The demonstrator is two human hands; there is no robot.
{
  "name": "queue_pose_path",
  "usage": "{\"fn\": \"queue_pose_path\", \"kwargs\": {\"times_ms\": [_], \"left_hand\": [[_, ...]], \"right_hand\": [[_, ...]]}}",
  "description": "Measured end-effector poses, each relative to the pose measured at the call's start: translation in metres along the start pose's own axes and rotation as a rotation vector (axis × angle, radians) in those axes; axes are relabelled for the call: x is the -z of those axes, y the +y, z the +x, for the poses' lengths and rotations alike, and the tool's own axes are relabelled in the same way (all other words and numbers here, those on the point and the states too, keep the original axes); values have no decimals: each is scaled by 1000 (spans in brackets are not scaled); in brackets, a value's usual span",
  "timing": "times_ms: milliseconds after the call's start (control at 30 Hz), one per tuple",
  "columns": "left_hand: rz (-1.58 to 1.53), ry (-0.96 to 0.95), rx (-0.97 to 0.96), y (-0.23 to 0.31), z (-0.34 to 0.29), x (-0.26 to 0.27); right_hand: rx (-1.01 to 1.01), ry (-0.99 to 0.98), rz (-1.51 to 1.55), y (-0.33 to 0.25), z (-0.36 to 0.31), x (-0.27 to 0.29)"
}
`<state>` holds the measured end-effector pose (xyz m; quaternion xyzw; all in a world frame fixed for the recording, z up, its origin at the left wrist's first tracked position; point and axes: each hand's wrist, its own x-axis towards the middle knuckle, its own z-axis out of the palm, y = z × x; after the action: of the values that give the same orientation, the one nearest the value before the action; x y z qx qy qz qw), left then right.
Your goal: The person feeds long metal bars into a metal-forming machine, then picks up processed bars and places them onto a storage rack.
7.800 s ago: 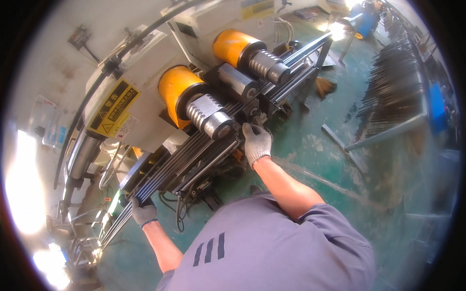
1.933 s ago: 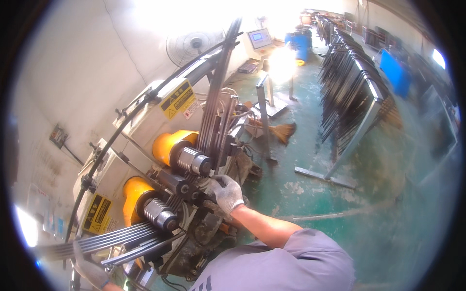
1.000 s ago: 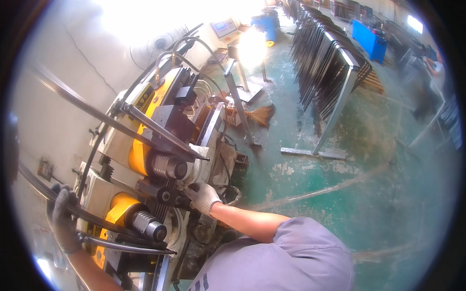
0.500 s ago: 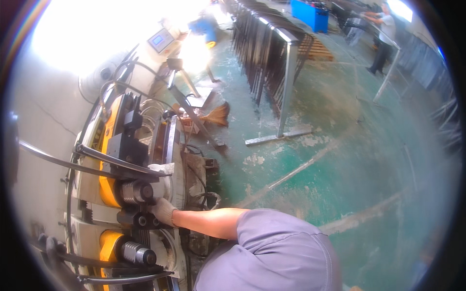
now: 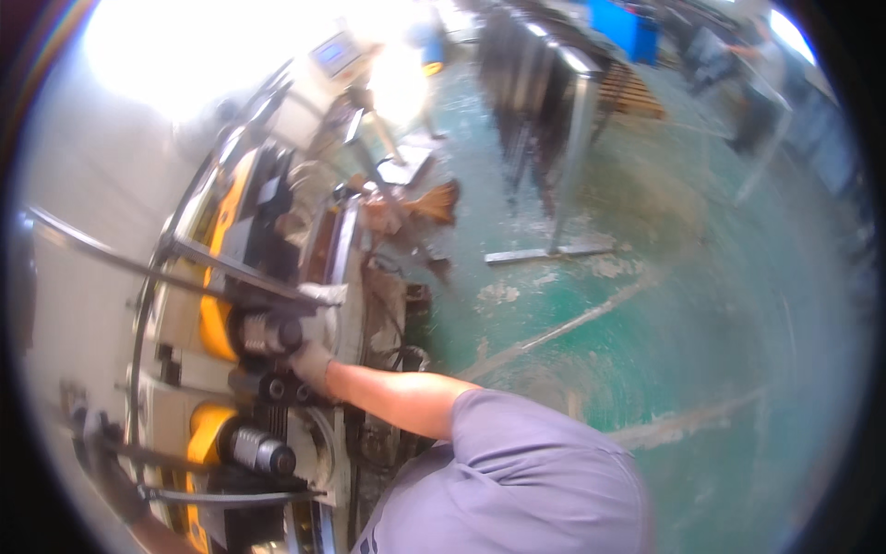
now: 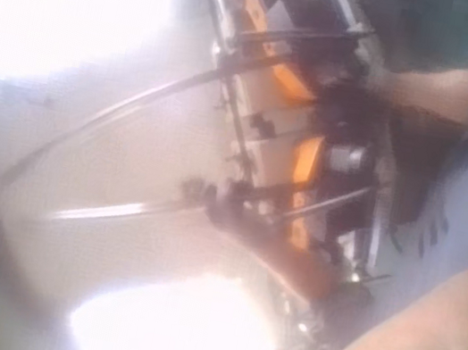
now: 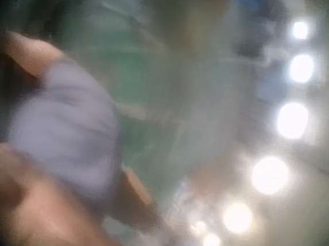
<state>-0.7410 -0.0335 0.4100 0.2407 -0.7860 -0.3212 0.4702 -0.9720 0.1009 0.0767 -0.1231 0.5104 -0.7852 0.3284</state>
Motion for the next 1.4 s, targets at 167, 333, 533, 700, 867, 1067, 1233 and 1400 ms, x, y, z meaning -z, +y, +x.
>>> {"fn": "queue_pose_path", "kwargs": {"times_ms": [167,333,533,700,867,1067,1233,1400], "left_hand": [[99,-45,-9,27,-9,-10],[-18,-54,165,34,-8,-5],[-5,52,176,34,-18,13],[66,55,195,31,-21,15],[135,19,159,29,-22,20],[220,66,168,22,-23,25],[245,62,130,15,-21,31],[343,180,214,29,-33,12]], "right_hand": [[-42,-59,124,-8,1,5],[-27,-43,202,20,26,13],[-195,-166,398,35,36,27],[-100,-172,255,58,54,37],[36,-217,34,69,62,35],[-39,-240,127,64,57,26],[102,-232,-53,87,71,35],[340,-308,-393,111,78,45]]}}
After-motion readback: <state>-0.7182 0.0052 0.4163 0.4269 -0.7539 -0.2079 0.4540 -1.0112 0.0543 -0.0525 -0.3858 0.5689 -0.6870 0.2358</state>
